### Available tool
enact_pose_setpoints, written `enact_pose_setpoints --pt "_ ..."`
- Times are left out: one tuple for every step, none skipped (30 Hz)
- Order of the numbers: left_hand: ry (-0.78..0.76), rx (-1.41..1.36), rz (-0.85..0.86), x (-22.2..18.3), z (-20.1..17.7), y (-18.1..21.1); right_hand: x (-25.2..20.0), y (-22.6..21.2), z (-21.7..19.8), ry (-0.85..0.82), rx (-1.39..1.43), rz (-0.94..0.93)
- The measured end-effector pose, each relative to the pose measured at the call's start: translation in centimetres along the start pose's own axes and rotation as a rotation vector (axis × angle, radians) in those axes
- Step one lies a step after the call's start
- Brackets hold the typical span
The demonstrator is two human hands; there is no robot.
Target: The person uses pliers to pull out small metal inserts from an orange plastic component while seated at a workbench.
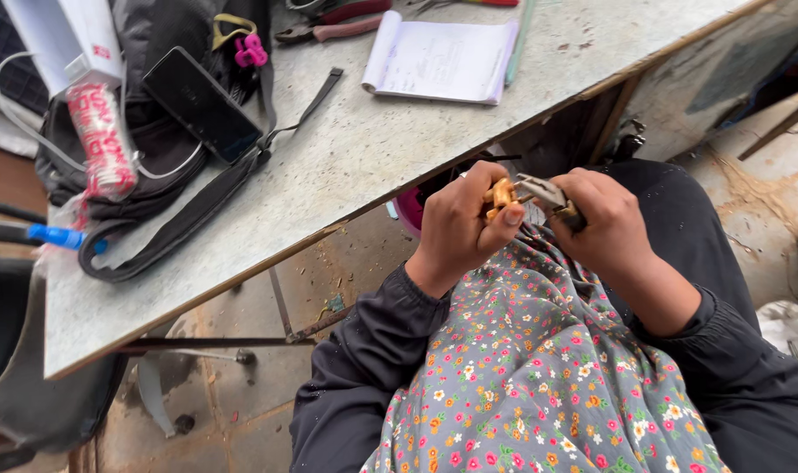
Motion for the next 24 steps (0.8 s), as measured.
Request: enact_pose_setpoints --pt "0.006 -0.047 -0.015 -0.1 0.2 -0.4 -0.1 -0.1 -0.1 0.004 -0.014 -0.022" --pt "0.014 -0.092 -0.031 -0.2 0.4 -0.9 -0.2 -0.1 -0.2 0.009 -0.023 -0.019" --pt "0.009 -0.099 -0.026 -0.3 0.7 -1.4 -0.3 -0.2 -0.3 0.014 -0.045 -0.038" --pt "-0.082 -0.283 -0.244 -0.6 1.7 -3.2 -0.4 -0.4 -0.3 0.015 -0.063 -0.058" --pt "-0.178 -0.466 -0.461 -1.1 2.9 -4.6 -0.5 -0.4 -0.5 0.015 -0.067 -0.056" --pt "-0.180 -0.470 -0.462 -1.0 3.1 -4.9 -0.5 -0.2 -0.7 0.010 -0.075 -0.045" --pt "-0.260 -0.625 -0.565 -1.2 4.0 -5.1 -0.6 -0.1 -0.9 0.005 -0.083 -0.034" --pt "-0.338 -0.781 -0.667 -1.3 4.7 -4.6 -0.7 0.0 -1.0 0.003 -0.087 -0.033" --pt "-0.339 -0.785 -0.668 -1.2 4.5 -3.9 -0.8 0.3 -1.1 0.000 -0.066 0.019" --pt "-0.182 -0.527 -0.337 0.1 2.5 -1.9 -0.8 0.8 -1.3 0.002 -0.047 0.070" --pt "-0.031 -0.266 -0.004 0.9 0.7 0.6 -0.9 0.8 -1.5 0.005 -0.052 0.070" --pt "-0.032 -0.271 0.000 1.3 0.6 1.3 -1.0 0.8 -1.8 0.018 -0.052 0.065" --pt "-0.039 -0.193 -0.015 1.7 0.8 1.5 -1.1 0.8 -2.0 0.032 -0.051 0.060" --pt "-0.047 -0.115 -0.030 1.9 1.0 1.5 -1.2 0.9 -2.1 0.036 -0.057 0.062" --pt "-0.051 -0.120 -0.026 2.0 1.3 1.4 -1.2 0.9 -2.2 0.042 -0.060 0.053" --pt "-0.083 -0.240 -0.084 1.9 1.9 0.8 -1.3 0.9 -2.3 0.047 -0.062 0.045" --pt "-0.116 -0.359 -0.143 1.7 2.6 0.1 -1.4 0.9 -2.4 0.049 -0.065 0.048" --pt "-0.116 -0.360 -0.145 1.6 3.2 -0.4 -1.5 0.9 -2.5 0.043 -0.071 0.051" --pt "-0.244 -0.646 -0.412 1.0 5.1 -1.7 -1.5 0.9 -2.6 0.038 -0.077 0.053" --pt "-0.375 -0.933 -0.677 0.0 6.9 -2.4 -1.6 0.8 -2.7 0.036 -0.077 0.055" --pt "-0.376 -0.934 -0.679 -0.1 7.1 -2.6 -1.6 0.6 -2.8 0.027 -0.054 0.038" --pt "-0.511 -1.146 -0.833 -1.0 8.2 -2.2 -1.6 0.4 -2.8 0.017 -0.031 0.021" --pt "-0.647 -1.357 -0.987 -1.8 9.0 -1.4 -1.3 0.3 -2.9 0.014 -0.031 0.023" --pt "-0.645 -1.360 -0.992 -1.7 9.1 -1.3 -0.8 0.4 -2.8 -0.019 -0.012 0.020"
Point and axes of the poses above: each hand's wrist, its own x-axis towards the middle knuckle, its own z-axis out of the palm, y = z × x, the point moved 7 cm from there along x, towards the middle knuckle, and after that the axes turned 8 degrees about y, right-handed, at the moved point
